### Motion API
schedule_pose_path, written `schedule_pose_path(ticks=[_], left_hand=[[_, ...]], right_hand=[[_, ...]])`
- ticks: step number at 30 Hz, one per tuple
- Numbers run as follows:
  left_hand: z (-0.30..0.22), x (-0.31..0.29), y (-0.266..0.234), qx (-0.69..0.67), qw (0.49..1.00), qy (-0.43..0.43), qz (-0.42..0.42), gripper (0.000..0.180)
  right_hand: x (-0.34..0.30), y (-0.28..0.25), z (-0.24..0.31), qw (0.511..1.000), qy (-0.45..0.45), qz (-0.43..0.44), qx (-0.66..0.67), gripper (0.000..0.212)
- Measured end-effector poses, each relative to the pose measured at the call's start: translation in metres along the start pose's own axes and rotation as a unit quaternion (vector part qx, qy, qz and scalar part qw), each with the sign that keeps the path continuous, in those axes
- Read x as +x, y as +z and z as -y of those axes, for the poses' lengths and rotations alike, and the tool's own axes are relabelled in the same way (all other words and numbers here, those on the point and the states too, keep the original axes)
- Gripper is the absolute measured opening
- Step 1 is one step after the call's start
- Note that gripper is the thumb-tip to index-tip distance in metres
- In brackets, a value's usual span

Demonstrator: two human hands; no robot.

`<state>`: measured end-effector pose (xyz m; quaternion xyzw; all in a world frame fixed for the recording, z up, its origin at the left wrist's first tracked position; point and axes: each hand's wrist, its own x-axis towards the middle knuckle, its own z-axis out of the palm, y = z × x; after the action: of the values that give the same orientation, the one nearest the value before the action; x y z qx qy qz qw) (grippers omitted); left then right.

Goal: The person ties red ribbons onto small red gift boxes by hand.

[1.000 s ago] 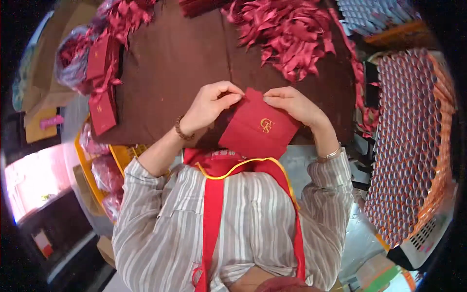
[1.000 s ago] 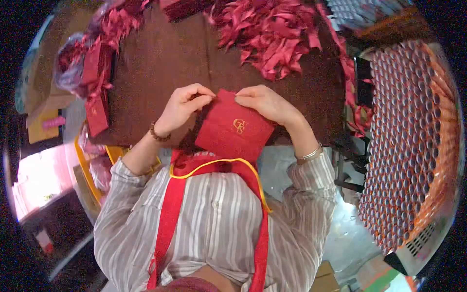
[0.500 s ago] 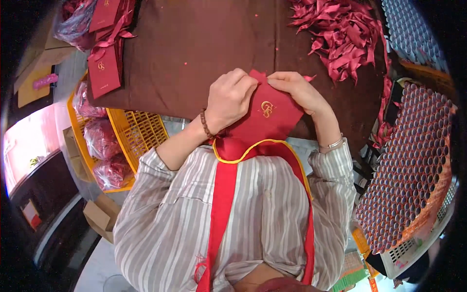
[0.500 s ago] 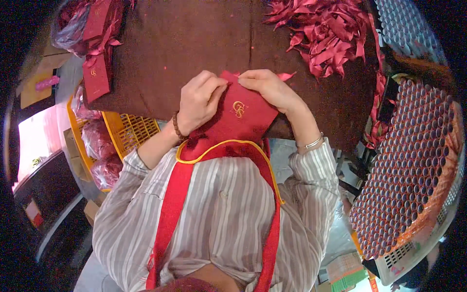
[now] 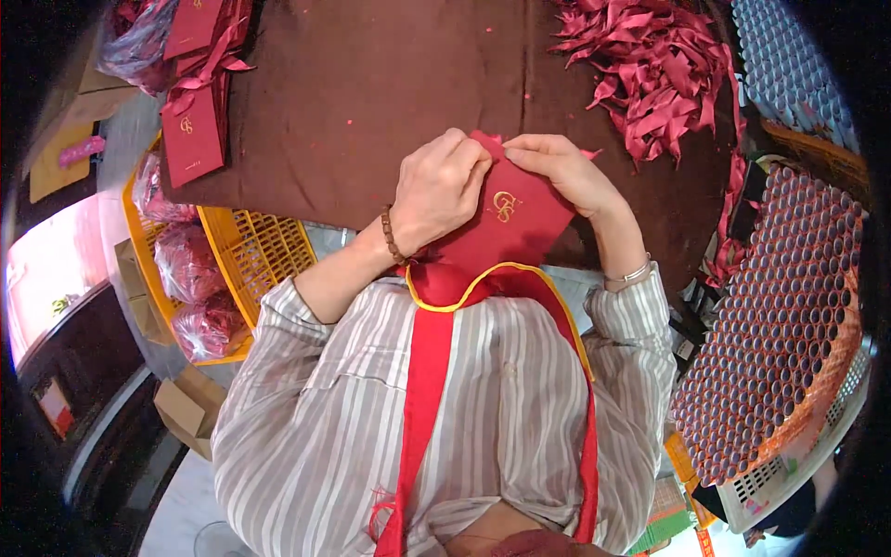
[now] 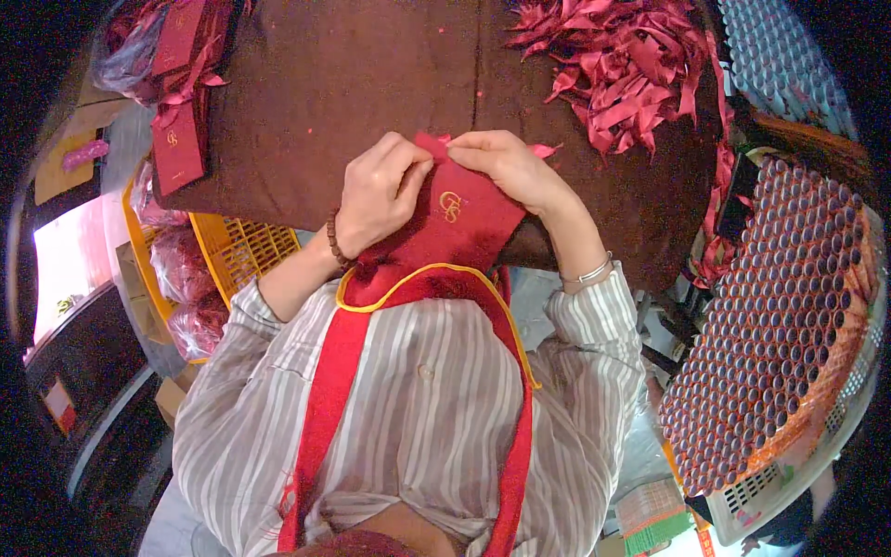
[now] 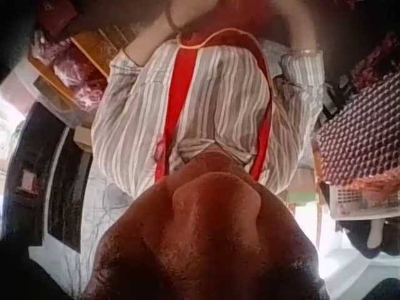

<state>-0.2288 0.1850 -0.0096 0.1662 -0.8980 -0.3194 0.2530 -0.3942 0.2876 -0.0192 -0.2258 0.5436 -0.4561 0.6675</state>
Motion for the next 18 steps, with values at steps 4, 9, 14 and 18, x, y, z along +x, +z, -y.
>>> schedule_pose_path(ticks=[4,9,14,18], left_hand=[[0.005,0.002,0.003,0.038,0.999,0.001,0.004,0.008],[0.008,0.013,-0.009,0.112,0.993,0.025,0.029,0.011],[-0.008,0.031,0.005,0.073,0.987,-0.006,0.142,0.037],[0.023,0.011,0.018,0.038,0.998,0.019,0.043,0.006]], right_hand=[[0.009,-0.001,-0.004,1.0,-0.006,-0.004,-0.025,0.024],[0.019,0.008,0.01,0.994,-0.047,-0.028,-0.095,0.026],[0.022,-0.02,-0.019,0.795,-0.221,-0.056,-0.561,0.024],[0.046,-0.011,-0.023,0.92,-0.189,-0.034,-0.342,0.024]])
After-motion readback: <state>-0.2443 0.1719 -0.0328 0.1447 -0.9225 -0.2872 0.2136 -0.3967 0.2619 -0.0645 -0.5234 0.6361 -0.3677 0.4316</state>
